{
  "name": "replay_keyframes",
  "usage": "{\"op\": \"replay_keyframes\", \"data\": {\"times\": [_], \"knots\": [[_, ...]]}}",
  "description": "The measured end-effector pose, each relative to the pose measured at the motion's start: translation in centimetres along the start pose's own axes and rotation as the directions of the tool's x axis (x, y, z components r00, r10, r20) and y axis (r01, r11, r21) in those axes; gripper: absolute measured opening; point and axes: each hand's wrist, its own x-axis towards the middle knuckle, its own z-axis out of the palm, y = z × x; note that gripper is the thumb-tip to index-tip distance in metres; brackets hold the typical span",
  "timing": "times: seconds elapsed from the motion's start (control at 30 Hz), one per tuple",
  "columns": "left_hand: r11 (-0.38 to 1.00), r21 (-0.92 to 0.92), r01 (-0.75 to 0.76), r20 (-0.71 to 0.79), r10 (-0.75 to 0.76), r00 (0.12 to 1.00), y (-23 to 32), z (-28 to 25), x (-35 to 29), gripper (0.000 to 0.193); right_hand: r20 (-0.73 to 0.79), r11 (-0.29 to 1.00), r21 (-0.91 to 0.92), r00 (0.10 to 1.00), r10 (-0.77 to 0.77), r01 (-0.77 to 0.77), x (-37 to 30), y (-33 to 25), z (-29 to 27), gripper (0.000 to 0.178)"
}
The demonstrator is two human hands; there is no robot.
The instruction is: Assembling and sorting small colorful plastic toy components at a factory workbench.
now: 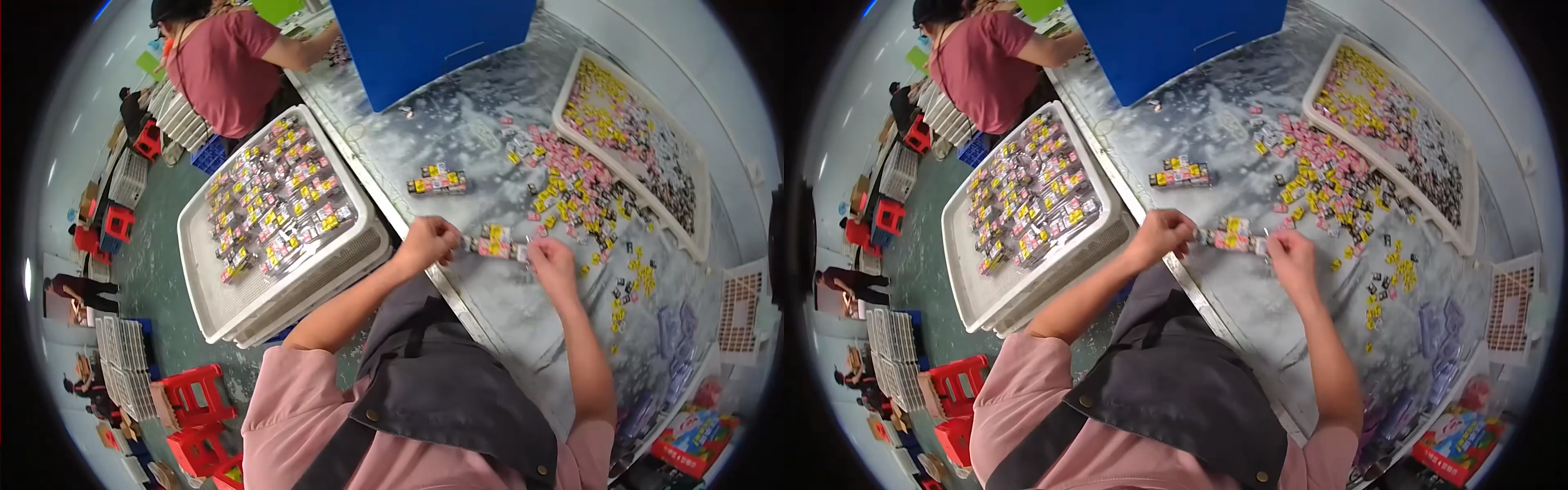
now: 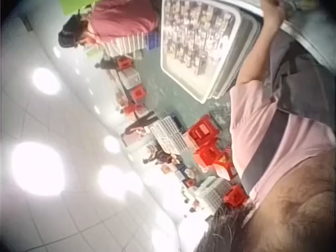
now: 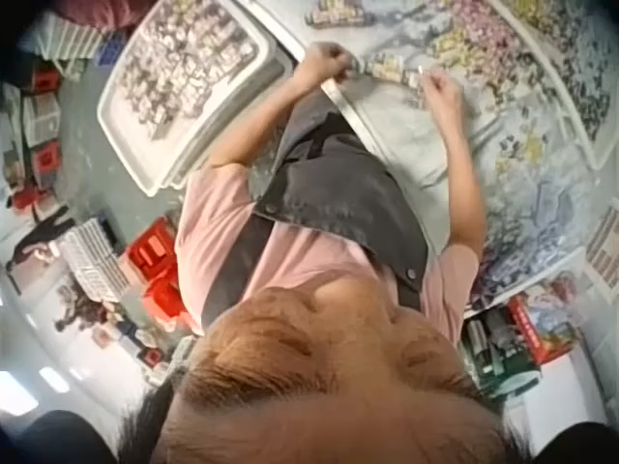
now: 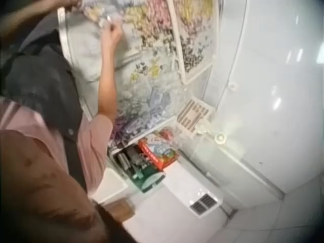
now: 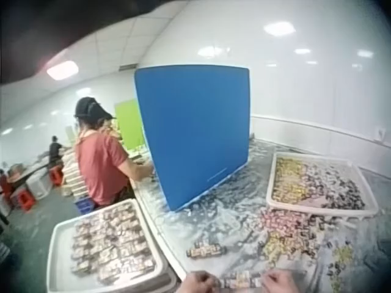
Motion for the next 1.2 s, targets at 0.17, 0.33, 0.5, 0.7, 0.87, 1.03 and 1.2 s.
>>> {"op": "replay_keyframes", "data": {"times": [0.17,0.33,0.5,0.7,0.87,1.03,1.2], "knots": [[0.996,-0.073,-0.05,-0.21,0.033,0.977,0.4,-7.9,4.0,0.017,0.0,0.969,-0.121,0.976,-0.217,0.216,8.9,-6.3,7.1,0.02],[0.998,-0.066,-0.005,-0.269,-0.013,0.963,-1.1,-10.5,7.3,0.022,-0.022,0.961,-0.223,0.985,-0.173,0.164,15.1,-6.4,11.1,0.022],[0.998,0.064,0.012,-0.304,0.008,0.953,-2.0,-10.5,7.9,0.029,-0.021,0.961,-0.242,0.99,-0.14,0.13,16.5,-4.6,11.8,0.023],[0.999,0.033,0.014,-0.285,-0.004,0.959,-2.0,-11.5,8.7,0.036,0.086,0.98,-0.194,0.994,0.068,-0.05,15.5,-5.2,11.6,0.025],[0.946,0.32,-0.053,-0.355,0.172,0.919,-3.8,-11.7,9.7,0.038,0.054,0.973,-0.211,0.993,0.105,-0.091,14.8,-4.9,11.6,0.031],[0.969,0.248,0.009,-0.257,0.057,0.965,-4.0,-12.1,9.7,0.04,0.079,0.966,-0.188,0.978,0.194,-0.177,13.5,-6.3,12.2,0.04],[0.988,-0.075,0.133,-0.193,-0.145,0.97,-2.8,-11.2,10.2,0.038,0.156,0.946,-0.124,0.935,0.318,-0.301,14.3,-6.4,11.1,0.043]]}}
